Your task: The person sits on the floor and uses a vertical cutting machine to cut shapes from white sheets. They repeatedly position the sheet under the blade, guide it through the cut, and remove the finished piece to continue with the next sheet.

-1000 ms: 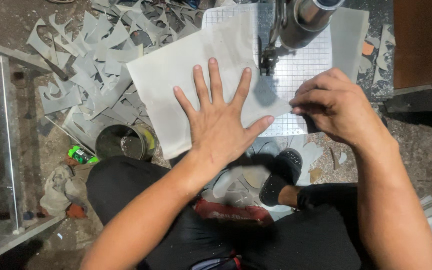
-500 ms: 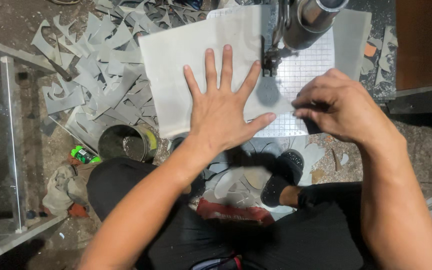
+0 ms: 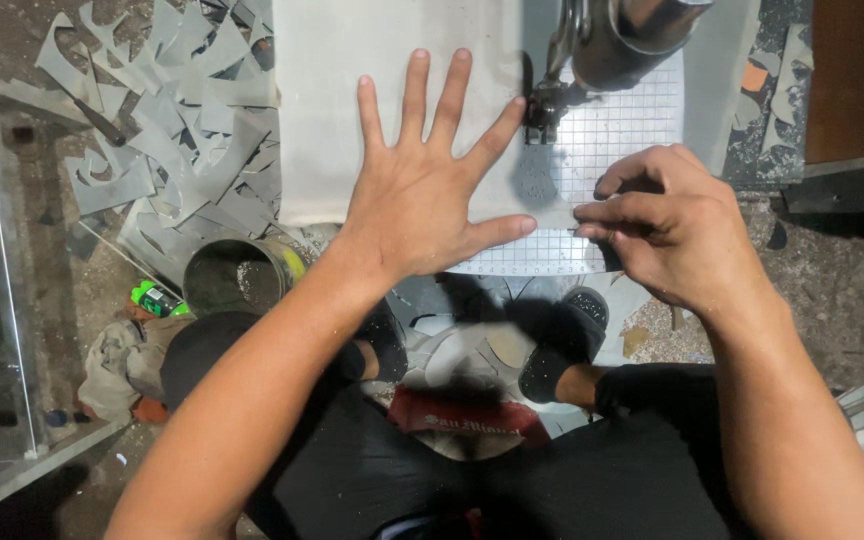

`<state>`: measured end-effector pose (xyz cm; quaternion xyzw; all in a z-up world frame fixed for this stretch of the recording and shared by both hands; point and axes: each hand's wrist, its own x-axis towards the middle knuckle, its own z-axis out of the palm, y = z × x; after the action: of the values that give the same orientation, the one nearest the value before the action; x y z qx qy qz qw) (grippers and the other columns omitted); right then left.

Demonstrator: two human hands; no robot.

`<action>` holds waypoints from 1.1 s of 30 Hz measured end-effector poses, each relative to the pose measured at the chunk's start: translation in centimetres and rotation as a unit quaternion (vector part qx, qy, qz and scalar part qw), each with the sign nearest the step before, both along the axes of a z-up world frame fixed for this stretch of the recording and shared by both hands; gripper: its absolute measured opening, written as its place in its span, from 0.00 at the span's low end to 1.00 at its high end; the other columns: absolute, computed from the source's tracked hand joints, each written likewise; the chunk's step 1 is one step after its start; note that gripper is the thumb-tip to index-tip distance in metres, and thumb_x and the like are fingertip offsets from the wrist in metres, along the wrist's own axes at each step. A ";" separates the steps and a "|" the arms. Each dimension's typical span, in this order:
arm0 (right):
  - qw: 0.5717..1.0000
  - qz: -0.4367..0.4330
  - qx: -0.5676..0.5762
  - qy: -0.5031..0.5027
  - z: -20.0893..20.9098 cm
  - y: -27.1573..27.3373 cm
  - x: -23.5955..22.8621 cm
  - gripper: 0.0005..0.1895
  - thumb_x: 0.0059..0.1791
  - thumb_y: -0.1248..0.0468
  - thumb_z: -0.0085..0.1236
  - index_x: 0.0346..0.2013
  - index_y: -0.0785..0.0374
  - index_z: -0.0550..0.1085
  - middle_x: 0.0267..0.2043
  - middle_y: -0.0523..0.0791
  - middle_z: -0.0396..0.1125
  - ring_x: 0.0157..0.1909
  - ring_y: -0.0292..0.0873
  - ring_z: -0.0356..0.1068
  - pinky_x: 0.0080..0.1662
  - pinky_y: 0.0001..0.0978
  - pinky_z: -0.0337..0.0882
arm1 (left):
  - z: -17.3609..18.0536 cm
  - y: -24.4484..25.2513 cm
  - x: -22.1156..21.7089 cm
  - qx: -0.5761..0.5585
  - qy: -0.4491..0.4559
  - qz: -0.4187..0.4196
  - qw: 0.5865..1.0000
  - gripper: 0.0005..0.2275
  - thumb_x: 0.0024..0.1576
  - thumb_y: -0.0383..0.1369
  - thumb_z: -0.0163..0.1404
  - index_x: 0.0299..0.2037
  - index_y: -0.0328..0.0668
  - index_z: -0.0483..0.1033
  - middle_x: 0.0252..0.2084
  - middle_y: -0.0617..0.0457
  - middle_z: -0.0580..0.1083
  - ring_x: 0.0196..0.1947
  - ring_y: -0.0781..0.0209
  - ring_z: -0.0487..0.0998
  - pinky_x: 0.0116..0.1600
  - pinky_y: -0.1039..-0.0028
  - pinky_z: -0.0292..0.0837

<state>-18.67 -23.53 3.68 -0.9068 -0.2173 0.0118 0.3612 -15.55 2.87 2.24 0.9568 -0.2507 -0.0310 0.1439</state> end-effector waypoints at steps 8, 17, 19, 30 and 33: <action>0.995 -0.006 -0.059 -0.081 -0.5 0.5 0.0 0.11 0.42 0.70 0.73 0.38 0.58 0.84 0.42 0.41 0.71 0.46 0.42 0.66 0.44 0.32 0.71 | -0.2 0.3 1.1 -0.004 0.002 -0.011 1.000 0.44 0.52 0.71 0.46 0.76 0.62 0.54 0.78 0.33 0.39 0.76 0.26 0.32 0.68 0.21 0.21; 0.993 -0.036 -0.066 -0.096 -1.2 0.8 0.0 0.10 0.46 0.69 0.72 0.41 0.56 0.85 0.42 0.40 0.71 0.47 0.41 0.64 0.44 0.31 0.69 | -0.1 0.1 2.4 0.035 0.034 -0.004 0.999 0.46 0.50 0.72 0.46 0.77 0.65 0.50 0.79 0.36 0.36 0.77 0.28 0.30 0.69 0.23 0.19; 0.993 -0.036 -0.066 -0.096 -1.3 0.8 0.1 0.11 0.46 0.70 0.72 0.41 0.56 0.85 0.42 0.40 0.71 0.47 0.41 0.64 0.43 0.31 0.68 | 0.0 0.0 2.7 0.039 0.039 -0.003 0.999 0.47 0.49 0.73 0.46 0.77 0.65 0.49 0.79 0.37 0.36 0.77 0.28 0.29 0.69 0.23 0.19; 0.991 -0.038 -0.061 -0.116 -2.0 0.7 0.8 0.11 0.47 0.70 0.73 0.43 0.55 0.85 0.46 0.40 0.72 0.50 0.41 0.65 0.47 0.30 0.70 | 0.2 -0.1 3.5 0.048 0.057 0.004 0.997 0.48 0.50 0.72 0.47 0.78 0.65 0.46 0.79 0.36 0.33 0.77 0.30 0.25 0.69 0.22 0.18; 0.990 -0.037 -0.066 -0.118 -2.0 0.6 1.1 0.08 0.48 0.69 0.73 0.41 0.56 0.84 0.46 0.41 0.72 0.51 0.40 0.66 0.48 0.29 0.71 | 0.2 -0.2 3.7 0.046 0.059 0.008 0.997 0.47 0.50 0.71 0.47 0.78 0.65 0.46 0.79 0.36 0.33 0.77 0.29 0.25 0.68 0.22 0.17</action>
<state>-17.58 -22.97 1.66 -0.9311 -0.2238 -0.0938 0.2724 -11.88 2.69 2.40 0.9609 -0.2326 -0.0977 0.1141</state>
